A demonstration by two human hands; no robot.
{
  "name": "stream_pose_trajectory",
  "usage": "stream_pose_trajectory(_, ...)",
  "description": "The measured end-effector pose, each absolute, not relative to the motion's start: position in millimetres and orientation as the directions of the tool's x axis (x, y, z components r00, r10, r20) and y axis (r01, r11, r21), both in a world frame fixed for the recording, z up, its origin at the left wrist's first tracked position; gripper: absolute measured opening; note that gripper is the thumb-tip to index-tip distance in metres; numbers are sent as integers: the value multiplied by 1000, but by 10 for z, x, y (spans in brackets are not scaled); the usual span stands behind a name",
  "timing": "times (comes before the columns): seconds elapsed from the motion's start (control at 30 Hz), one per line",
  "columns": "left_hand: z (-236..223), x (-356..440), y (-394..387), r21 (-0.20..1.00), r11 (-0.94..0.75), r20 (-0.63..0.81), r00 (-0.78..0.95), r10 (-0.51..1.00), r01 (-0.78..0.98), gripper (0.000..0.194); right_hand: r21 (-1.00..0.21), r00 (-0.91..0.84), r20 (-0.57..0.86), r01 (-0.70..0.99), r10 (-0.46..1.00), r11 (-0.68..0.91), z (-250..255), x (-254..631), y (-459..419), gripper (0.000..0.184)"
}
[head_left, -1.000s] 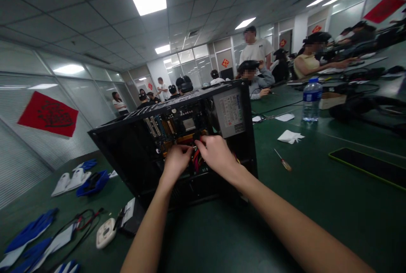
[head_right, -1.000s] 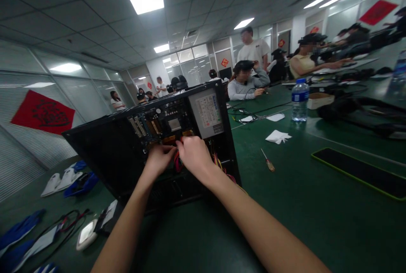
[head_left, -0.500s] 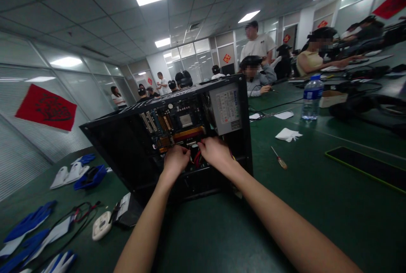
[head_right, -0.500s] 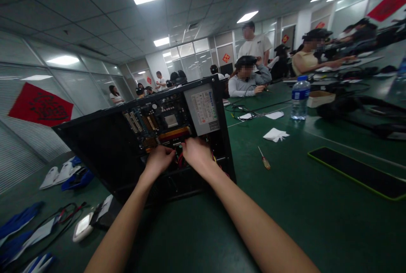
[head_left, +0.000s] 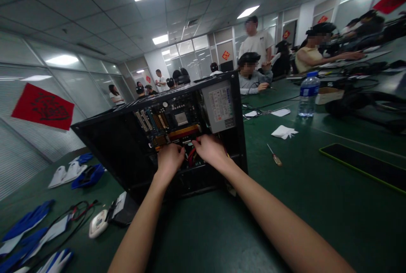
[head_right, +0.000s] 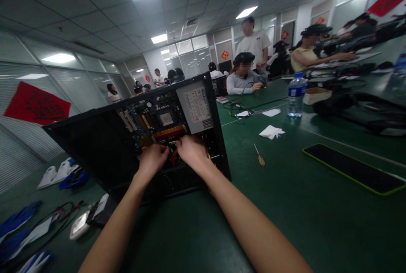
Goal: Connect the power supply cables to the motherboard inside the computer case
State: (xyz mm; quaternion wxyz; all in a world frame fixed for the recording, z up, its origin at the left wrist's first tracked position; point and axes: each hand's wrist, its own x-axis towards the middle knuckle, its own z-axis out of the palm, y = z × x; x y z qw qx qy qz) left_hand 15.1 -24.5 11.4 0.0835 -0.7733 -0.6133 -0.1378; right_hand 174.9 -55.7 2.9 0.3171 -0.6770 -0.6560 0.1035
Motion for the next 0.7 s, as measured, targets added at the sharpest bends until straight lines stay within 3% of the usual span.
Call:
stream_pose_trajectory(0.27,162,218,-349,-81,-220,330,235,914,972,35,-608,117,241,792,963,56,60,1755,-563,34)
stream_pose_trajectory(0.7,166,241,-341,-50,-239,285,243,927,970,36,-611,100,237,789,966,68,51,1757,-561,35)
